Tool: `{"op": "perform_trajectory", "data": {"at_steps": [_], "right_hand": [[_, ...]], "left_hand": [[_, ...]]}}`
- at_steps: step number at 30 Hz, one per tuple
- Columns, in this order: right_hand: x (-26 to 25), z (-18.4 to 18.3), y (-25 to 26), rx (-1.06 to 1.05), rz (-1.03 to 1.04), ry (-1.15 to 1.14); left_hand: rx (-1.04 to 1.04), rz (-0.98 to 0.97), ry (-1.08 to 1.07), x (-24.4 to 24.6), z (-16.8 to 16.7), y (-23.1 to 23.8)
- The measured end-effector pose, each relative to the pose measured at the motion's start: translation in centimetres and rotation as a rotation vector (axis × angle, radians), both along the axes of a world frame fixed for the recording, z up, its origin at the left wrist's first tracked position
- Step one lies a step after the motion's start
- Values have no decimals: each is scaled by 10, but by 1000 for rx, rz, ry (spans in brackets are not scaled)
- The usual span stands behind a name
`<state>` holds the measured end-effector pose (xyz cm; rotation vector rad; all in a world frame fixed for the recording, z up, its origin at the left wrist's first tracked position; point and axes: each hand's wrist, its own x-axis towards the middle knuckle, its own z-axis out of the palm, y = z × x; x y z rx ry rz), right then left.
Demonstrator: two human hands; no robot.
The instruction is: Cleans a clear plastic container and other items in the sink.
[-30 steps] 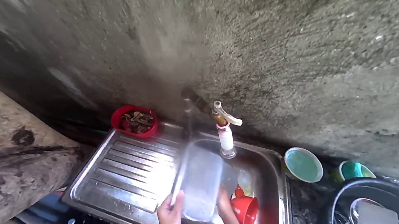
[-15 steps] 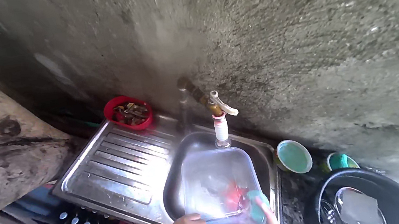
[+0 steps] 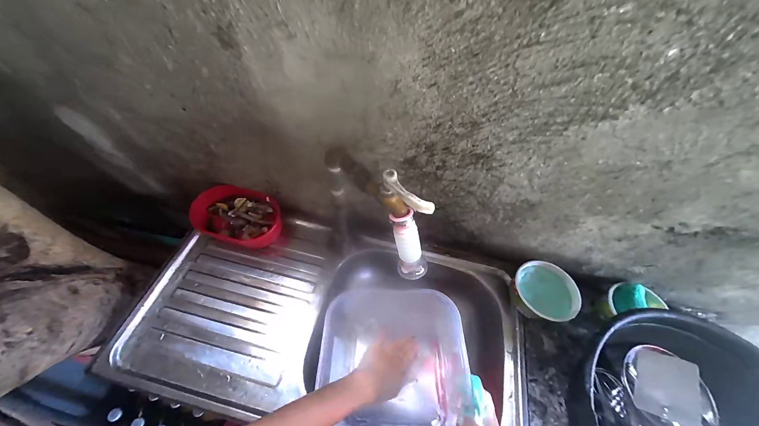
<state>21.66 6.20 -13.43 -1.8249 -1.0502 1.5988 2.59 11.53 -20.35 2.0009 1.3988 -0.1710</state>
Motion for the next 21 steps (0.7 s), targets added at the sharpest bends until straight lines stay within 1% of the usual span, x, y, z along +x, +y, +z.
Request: {"op": "perform_trajectory", "data": {"at_steps": [1,3,5,8,11,14,16,18,19,21], "right_hand": [[0,0,-3,7,-4,-10],[-3,-1,-7,48,-29,3],[-7,0,-9,118,-54,12],[-14,3,-8,153,-85,27],[-15,2,-11,143,-120,43],[-18,-4,-12,113,-129,58],[-21,-6,-13,95,-134,64],[-25,-5,-14,85,-146,70],[-26,-7,-15,93,-154,74],[-25,-10,-15,119,-173,80]], "left_hand": [[8,3,-21,-2,1,3],[71,76,-74,-1,4,17],[144,129,-137,14,6,25],[180,80,-190,35,14,28],[191,14,-138,38,19,27],[64,-54,-82,33,20,16],[-28,-54,-72,31,21,4],[-141,-62,-52,27,30,-4],[-183,-78,-58,25,33,-8],[-268,-72,-137,23,29,-20]]}}
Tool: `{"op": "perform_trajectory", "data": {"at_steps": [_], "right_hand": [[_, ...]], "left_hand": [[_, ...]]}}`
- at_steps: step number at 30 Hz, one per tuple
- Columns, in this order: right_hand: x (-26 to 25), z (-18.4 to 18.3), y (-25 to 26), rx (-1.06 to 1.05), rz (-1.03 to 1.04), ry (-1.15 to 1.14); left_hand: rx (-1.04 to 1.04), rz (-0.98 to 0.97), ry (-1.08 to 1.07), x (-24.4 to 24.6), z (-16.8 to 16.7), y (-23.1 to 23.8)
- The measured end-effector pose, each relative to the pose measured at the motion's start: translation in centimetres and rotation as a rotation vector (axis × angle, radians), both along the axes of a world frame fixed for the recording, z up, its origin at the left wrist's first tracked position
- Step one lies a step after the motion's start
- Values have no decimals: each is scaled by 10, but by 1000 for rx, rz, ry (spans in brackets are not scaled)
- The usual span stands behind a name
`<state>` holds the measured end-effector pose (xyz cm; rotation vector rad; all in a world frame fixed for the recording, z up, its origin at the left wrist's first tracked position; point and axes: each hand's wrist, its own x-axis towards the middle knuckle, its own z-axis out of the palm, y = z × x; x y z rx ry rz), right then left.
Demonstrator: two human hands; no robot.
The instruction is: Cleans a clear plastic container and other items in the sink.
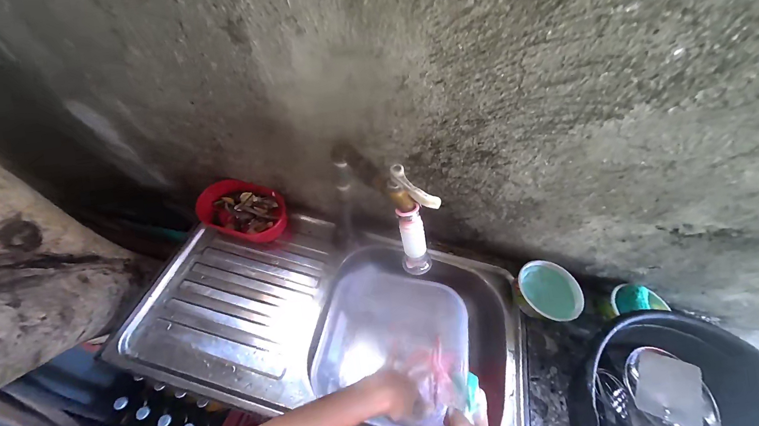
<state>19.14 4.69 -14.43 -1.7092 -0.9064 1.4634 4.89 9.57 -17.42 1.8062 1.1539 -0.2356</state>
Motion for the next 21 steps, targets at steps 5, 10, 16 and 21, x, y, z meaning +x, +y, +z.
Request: {"op": "perform_trajectory", "data": {"at_steps": [5,10,16,21], "right_hand": [[4,1,10,-5,-25,34],[12,10,22,33,-30,95],[48,27,83,278,7,-368],[79,2,188,397,-164,-909]], "left_hand": [[-254,143,-102,-22,34,-10],[154,-74,-75,-32,67,-34],[403,210,-250,-64,78,-28],[386,604,-383,-75,68,-35]]}}
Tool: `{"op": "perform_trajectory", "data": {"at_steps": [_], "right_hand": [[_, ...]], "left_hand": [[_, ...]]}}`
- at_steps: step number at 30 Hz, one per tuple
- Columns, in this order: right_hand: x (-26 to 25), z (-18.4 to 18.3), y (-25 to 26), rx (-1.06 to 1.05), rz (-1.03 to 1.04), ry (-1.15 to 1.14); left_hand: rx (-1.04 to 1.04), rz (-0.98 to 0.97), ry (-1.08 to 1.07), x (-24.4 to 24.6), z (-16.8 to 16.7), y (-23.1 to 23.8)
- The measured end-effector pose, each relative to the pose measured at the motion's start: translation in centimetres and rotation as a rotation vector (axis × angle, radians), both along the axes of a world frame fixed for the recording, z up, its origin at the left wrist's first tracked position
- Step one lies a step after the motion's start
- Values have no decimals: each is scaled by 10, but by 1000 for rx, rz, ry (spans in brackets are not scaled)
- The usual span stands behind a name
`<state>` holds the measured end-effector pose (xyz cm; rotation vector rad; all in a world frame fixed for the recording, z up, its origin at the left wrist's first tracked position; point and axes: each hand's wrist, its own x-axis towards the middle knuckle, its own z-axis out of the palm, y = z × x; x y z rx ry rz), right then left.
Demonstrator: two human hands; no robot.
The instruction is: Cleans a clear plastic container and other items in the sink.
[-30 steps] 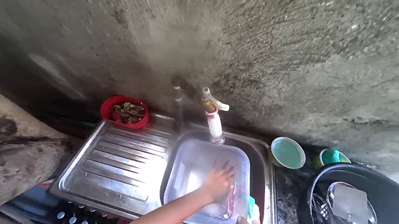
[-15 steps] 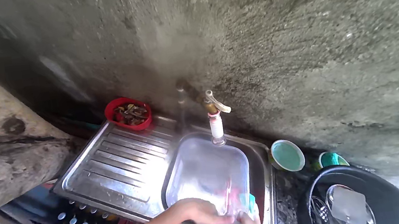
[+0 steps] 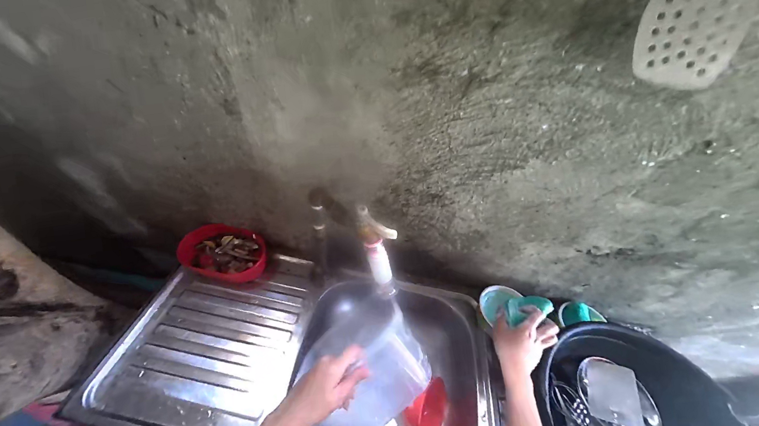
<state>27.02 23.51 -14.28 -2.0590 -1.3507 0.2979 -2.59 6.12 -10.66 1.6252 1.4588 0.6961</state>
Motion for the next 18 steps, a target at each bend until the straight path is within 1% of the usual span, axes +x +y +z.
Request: {"op": "perform_trajectory", "data": {"at_steps": [2,5,7,9,11,12,14,16,18], "right_hand": [[7,-21,32,-86,45,-58],[14,-52,56,-212,176,-94],[13,-59,57,-266,178,-144],[10,-57,54,-294,162,-175],[1,-41,45,-295,169,-196],[-8,-26,39,-259,176,-207],[-32,15,22,-131,239,-149],[-63,61,3,46,397,-5],[-94,100,-13,155,653,181]], "left_hand": [[-52,94,-132,-1,-3,-3],[-111,80,-199,4,0,-9],[-103,77,-246,4,-6,-12],[-119,69,-349,-1,-12,-15],[-164,9,-481,-11,-15,-19],[-190,-34,-542,-17,-15,-21],[-232,-73,-655,-23,-15,-25],[-254,-60,-779,-28,-21,-24],[-283,17,-896,-29,-28,-19]]}}
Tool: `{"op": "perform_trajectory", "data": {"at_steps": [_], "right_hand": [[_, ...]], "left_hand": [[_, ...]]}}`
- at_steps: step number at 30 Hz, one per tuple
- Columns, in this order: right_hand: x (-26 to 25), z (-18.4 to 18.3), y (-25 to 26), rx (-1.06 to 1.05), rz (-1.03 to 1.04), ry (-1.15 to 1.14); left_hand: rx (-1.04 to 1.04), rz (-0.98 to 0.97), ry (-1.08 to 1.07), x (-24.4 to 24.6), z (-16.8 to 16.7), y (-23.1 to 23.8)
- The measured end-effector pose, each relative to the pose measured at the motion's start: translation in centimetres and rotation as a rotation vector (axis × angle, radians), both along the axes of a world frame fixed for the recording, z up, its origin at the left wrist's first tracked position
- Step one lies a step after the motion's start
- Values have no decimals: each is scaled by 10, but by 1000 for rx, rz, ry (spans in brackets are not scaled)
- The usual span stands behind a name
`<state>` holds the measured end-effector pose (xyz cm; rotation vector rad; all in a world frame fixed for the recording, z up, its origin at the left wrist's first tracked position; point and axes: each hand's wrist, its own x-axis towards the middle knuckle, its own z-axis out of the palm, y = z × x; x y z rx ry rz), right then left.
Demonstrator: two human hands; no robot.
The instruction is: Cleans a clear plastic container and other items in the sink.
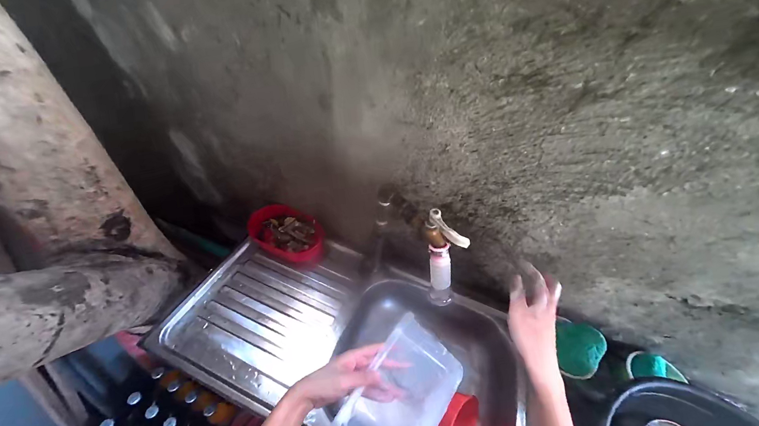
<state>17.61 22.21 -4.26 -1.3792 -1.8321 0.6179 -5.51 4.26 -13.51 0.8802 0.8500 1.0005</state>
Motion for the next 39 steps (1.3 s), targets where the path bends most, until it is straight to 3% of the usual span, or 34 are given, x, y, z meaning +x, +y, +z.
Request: {"op": "perform_trajectory", "data": {"at_steps": [2,4,8,11,16,18,22,24,26,28,29,31,33,35,38,39], "right_hand": [[-32,23,-9,62,245,98],[-62,33,-10,141,355,32],[-100,44,-2,203,293,-81],[-100,39,19,309,245,-111],[-90,33,56,257,444,125],[-80,23,42,35,373,352],[-74,-53,-4,-519,-84,1174],[-77,-80,-19,-1031,-104,1490],[-82,-104,-18,-1283,-68,1618],[-88,-116,-13,-1195,-65,1544],[-92,-117,-16,-1006,-72,1366],[-93,-117,-35,-590,8,646],[-88,-117,-53,-359,278,97],[-91,-122,-47,-312,408,-68],[-99,-117,-26,-531,277,-11],[-100,-116,-32,-516,268,-30]], "left_hand": [[-38,53,-102,0,-11,11],[-53,57,-188,-2,-23,22],[-44,154,-153,-2,-36,37],[-97,315,-65,-3,-43,40],[-390,595,25,5,-60,44],[-423,673,51,8,-75,46],[-498,773,50,5,-88,53],[-541,779,50,5,-95,54],[-570,771,75,5,-98,56],[-598,766,112,7,-101,58],[-616,770,133,9,-100,59],[-657,779,191,15,-92,59],[-658,772,298,20,-78,62],[-587,733,413,24,-71,64],[-502,703,505,30,-62,63],[-488,727,506,27,-65,64]]}}
